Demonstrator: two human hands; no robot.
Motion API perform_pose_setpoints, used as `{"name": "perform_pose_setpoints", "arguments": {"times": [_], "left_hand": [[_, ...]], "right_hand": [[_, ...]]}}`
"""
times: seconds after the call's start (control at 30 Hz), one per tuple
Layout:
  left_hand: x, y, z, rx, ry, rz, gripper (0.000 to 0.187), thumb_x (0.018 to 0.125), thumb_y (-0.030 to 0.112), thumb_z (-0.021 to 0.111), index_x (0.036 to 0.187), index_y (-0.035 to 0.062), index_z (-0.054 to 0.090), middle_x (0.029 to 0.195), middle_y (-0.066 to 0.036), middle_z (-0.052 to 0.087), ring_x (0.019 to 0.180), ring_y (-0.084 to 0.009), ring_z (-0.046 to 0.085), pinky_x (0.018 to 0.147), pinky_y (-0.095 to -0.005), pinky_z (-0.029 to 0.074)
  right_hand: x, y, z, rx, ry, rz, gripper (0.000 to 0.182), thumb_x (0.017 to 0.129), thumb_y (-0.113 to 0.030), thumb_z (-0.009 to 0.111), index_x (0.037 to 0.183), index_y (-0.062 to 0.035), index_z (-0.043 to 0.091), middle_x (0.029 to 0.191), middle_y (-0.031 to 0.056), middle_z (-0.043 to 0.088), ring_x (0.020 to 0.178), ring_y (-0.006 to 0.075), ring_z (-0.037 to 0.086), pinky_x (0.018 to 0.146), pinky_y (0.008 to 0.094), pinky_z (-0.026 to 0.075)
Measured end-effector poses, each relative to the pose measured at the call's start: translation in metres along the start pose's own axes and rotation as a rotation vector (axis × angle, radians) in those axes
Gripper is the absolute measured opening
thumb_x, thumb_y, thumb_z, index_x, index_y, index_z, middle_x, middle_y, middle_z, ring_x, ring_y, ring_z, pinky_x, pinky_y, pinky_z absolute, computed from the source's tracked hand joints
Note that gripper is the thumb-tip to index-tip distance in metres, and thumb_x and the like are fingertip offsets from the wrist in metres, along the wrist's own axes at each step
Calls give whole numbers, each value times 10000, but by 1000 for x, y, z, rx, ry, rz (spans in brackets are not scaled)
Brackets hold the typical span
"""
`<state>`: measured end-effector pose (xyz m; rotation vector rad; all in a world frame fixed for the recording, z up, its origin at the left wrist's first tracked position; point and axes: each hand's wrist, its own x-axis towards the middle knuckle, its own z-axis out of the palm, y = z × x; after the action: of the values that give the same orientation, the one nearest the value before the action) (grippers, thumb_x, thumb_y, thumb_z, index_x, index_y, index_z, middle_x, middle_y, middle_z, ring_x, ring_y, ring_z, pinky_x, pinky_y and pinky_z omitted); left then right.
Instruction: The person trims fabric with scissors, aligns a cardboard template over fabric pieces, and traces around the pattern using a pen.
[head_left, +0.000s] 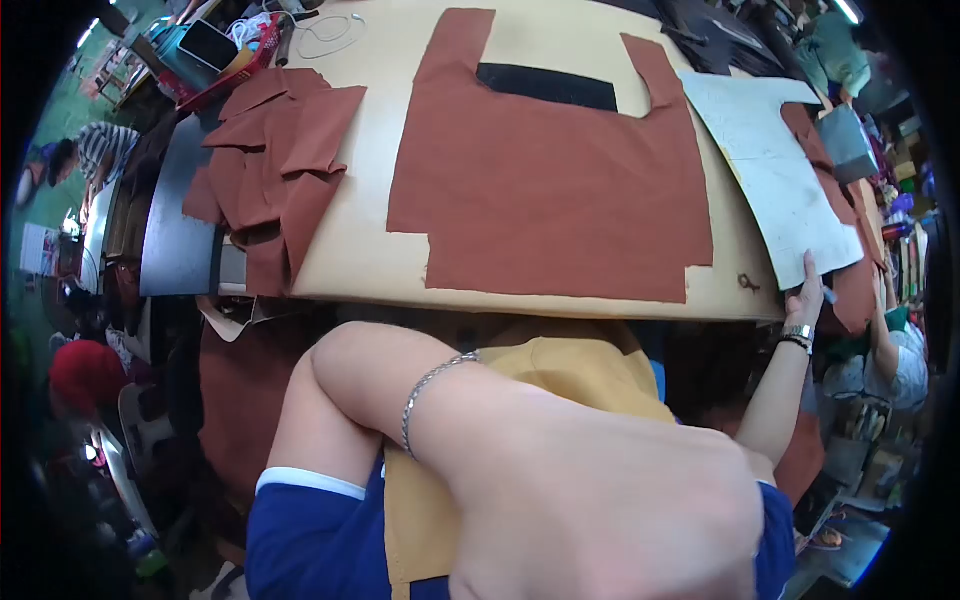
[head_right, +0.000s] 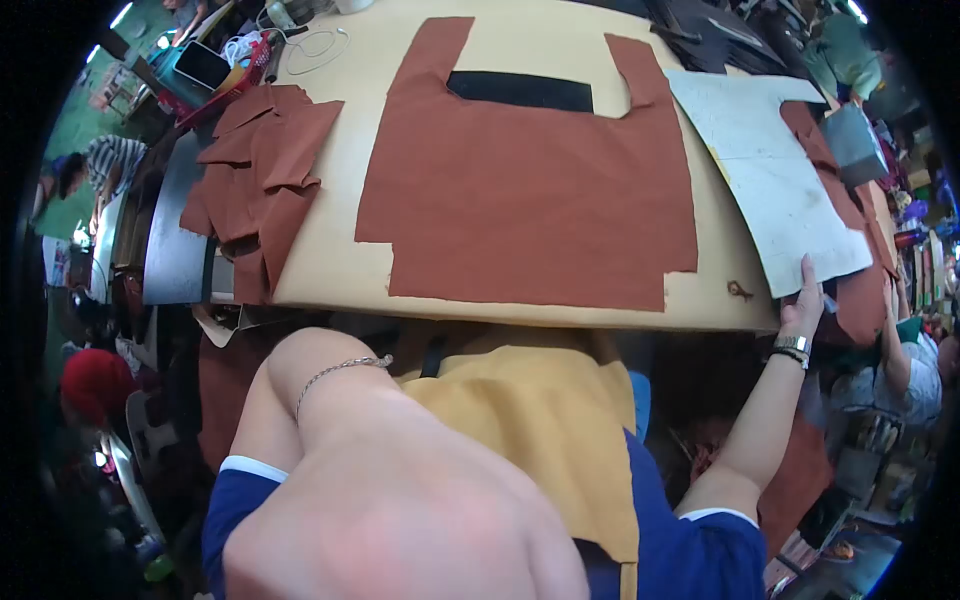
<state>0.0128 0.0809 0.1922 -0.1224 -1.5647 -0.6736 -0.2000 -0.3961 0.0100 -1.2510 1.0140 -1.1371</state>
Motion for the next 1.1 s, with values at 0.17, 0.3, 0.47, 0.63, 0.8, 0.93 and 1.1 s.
{"name": "perform_pose_setpoints", "arguments": {"times": [0.17,0.3,0.47,0.63,0.8,0.93,1.1], "left_hand": [[-32,-3,-14,235,35,-212,314,955,276,502,771,21,505,675,-113,497,656,-333,520,602,-389,423],[-117,-21,-70,1090,180,-784,209,922,248,573,900,44,615,820,-145,610,791,-350,582,722,-392,479],[-180,-18,-104,942,814,-1049,235,1004,234,488,1005,43,626,956,-24,609,890,-118,572,798,-277,455],[-158,-18,-154,678,1286,-802,298,1011,336,481,1143,88,581,1068,-25,630,1015,-127,589,891,-286,464],[-154,-10,-186,87,1323,-755,752,929,581,495,1458,74,329,1403,-109,473,1240,-241,506,1010,-381,430],[-188,19,-180,216,1365,-788,721,925,415,603,1463,40,305,1392,-107,479,1192,-223,536,982,-380,470],[-218,90,-165,617,1565,-715,542,902,71,630,1383,1,390,1262,-125,568,1141,-200,571,969,-338,492]], "right_hand": [[0,-106,56,-262,-5,-461,382,924,-95,608,1296,-35,548,1223,107,600,1088,221,610,924,353,518],[12,-205,42,-1146,-49,-1358,383,940,-31,546,1321,-67,549,1263,98,591,1111,208,605,966,336,496],[-25,-265,89,-1096,-150,-1505,428,934,36,499,1339,-92,548,1312,71,578,1152,185,586,1011,314,467],[-82,-245,175,-4,-543,-678,417,915,-204,639,1304,-75,562,1211,52,619,1087,125,600,935,264,496],[-129,-218,226,384,-898,-211,377,927,-279,640,1216,-40,597,1090,42,667,955,104,645,820,241,527],[-106,-167,215,373,-898,-70,383,917,-320,652,1185,-50,611,1094,51,655,940,104,621,808,265,509],[-87,-70,174,-71,-780,-21,492,863,-317,724,1209,-2,569,1059,51,657,883,117,626,762,260,525]]}}
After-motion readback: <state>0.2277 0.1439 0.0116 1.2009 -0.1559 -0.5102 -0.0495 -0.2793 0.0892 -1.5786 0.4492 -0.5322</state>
